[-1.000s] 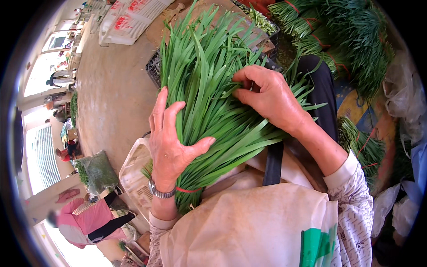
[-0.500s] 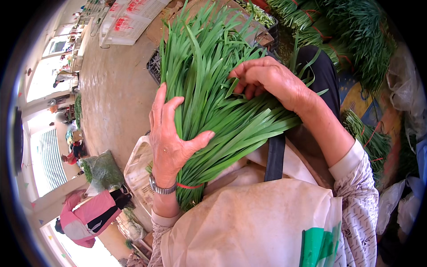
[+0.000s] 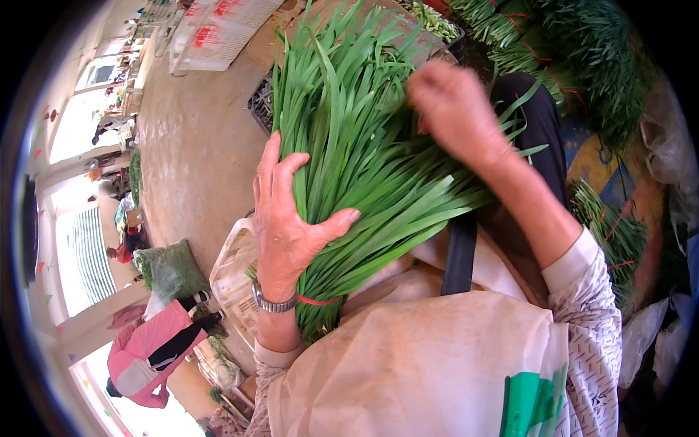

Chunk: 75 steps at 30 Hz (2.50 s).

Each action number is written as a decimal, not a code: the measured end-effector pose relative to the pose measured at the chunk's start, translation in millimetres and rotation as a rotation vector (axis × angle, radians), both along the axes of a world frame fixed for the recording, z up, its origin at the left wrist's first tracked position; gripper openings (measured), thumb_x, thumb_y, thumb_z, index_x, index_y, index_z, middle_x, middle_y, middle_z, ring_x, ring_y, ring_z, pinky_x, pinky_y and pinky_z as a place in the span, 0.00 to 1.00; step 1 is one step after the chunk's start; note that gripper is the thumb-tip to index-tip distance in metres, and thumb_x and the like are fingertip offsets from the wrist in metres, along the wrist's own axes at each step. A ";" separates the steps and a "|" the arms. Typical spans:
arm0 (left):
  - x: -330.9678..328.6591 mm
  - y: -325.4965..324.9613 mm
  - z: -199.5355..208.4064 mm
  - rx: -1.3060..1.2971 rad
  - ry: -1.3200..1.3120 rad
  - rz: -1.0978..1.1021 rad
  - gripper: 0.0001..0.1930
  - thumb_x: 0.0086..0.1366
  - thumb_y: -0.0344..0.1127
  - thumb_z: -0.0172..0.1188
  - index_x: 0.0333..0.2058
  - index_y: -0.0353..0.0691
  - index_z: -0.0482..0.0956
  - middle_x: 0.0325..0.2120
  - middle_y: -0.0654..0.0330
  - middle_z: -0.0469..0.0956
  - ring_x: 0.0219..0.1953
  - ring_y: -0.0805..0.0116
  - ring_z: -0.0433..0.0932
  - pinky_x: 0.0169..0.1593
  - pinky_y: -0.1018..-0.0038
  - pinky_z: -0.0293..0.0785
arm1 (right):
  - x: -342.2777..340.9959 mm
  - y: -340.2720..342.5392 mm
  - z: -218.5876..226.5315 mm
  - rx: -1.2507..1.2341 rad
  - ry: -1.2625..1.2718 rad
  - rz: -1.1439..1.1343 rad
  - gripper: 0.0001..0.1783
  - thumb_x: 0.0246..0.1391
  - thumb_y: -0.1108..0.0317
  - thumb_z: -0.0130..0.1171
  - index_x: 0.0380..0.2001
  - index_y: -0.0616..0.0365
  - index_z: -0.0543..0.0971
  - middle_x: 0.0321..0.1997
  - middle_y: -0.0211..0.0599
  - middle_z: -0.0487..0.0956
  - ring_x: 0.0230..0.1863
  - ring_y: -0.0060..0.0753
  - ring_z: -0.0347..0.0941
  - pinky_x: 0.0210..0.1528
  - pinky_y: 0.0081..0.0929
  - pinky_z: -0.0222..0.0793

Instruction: The person bundles large handfuls of chives with red rubber bands, cuts the stem ends off using a knife on a wooden board, and places the trimmed bundles into a white plastic crate.

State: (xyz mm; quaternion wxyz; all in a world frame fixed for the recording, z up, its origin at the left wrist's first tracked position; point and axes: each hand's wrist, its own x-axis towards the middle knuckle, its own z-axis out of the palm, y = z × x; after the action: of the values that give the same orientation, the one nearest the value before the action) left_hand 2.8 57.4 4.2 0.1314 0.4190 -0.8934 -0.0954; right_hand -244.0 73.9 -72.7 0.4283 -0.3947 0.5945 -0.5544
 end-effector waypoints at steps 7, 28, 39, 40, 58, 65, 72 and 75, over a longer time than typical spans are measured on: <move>-2.6 -0.7 0.7 0.035 0.020 0.013 0.41 0.38 0.47 0.77 0.51 0.39 0.70 0.65 0.41 0.58 0.63 0.42 0.62 0.64 0.54 0.60 | -75.3 -8.2 14.6 -0.302 1.113 -0.421 0.21 0.50 0.75 0.58 0.50 0.59 0.75 0.51 0.45 0.76 0.50 0.48 0.74 0.53 0.35 0.69; 25.9 -10.9 -7.8 0.127 0.228 0.096 0.34 0.51 0.45 0.74 0.52 0.38 0.68 0.64 0.39 0.58 0.63 0.41 0.63 0.63 0.57 0.63 | 18.4 33.7 33.9 -0.417 0.389 0.073 0.10 0.51 0.81 0.59 0.38 0.64 0.73 0.38 0.45 0.74 0.41 0.51 0.73 0.43 0.35 0.70; 19.6 -9.0 -6.8 0.095 0.165 0.089 0.38 0.47 0.48 0.75 0.53 0.38 0.68 0.63 0.37 0.59 0.63 0.39 0.63 0.63 0.55 0.62 | 1.5 1.3 31.2 -0.121 0.075 0.153 0.16 0.53 0.77 0.57 0.46 0.68 0.78 0.24 0.35 0.77 0.23 0.24 0.73 0.29 0.26 0.70; 18.0 -8.4 -5.5 0.105 0.166 0.101 0.38 0.48 0.47 0.75 0.54 0.39 0.68 0.63 0.37 0.59 0.63 0.40 0.62 0.64 0.56 0.60 | -1.4 -4.0 30.5 -0.122 0.070 0.155 0.16 0.53 0.77 0.57 0.46 0.68 0.78 0.24 0.35 0.77 0.23 0.24 0.73 0.29 0.26 0.70; 15.9 -7.7 -4.1 0.102 0.152 0.119 0.39 0.46 0.49 0.76 0.53 0.41 0.68 0.64 0.39 0.58 0.61 0.38 0.64 0.60 0.54 0.66 | -28.0 -30.4 -1.2 -0.187 0.294 -0.091 0.06 0.50 0.74 0.57 0.32 0.64 0.80 0.23 0.44 0.78 0.23 0.39 0.74 0.32 0.32 0.71; 19.1 -7.3 -3.4 0.156 0.127 0.133 0.40 0.45 0.45 0.77 0.54 0.42 0.67 0.65 0.39 0.56 0.63 0.37 0.61 0.61 0.54 0.65 | -8.2 6.6 89.1 -0.485 0.644 -0.002 0.19 0.46 0.80 0.56 0.45 0.63 0.77 0.45 0.47 0.78 0.48 0.45 0.76 0.50 0.33 0.71; 19.0 -21.4 -4.4 0.166 0.303 0.074 0.28 0.50 0.33 0.73 0.49 0.38 0.71 0.63 0.40 0.60 0.64 0.44 0.63 0.63 0.61 0.62 | 52.8 28.4 40.3 -0.442 0.932 0.457 0.28 0.50 0.46 0.61 0.37 0.64 0.77 0.40 0.43 0.74 0.41 0.45 0.69 0.44 0.38 0.66; 29.2 -19.9 -3.3 0.332 0.390 0.168 0.25 0.50 0.21 0.65 0.49 0.37 0.71 0.47 0.55 0.73 0.51 0.60 0.73 0.58 0.67 0.67 | 51.5 55.4 36.3 -0.396 0.880 0.510 0.35 0.50 0.45 0.61 0.50 0.66 0.74 0.47 0.46 0.73 0.44 0.47 0.68 0.47 0.40 0.65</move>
State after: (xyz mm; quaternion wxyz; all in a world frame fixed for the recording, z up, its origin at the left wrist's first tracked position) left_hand 32.0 37.5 0.9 0.2380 0.4810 -0.7854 -0.3085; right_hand -192.4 129.3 -36.4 0.1775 -0.7942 0.4870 -0.3170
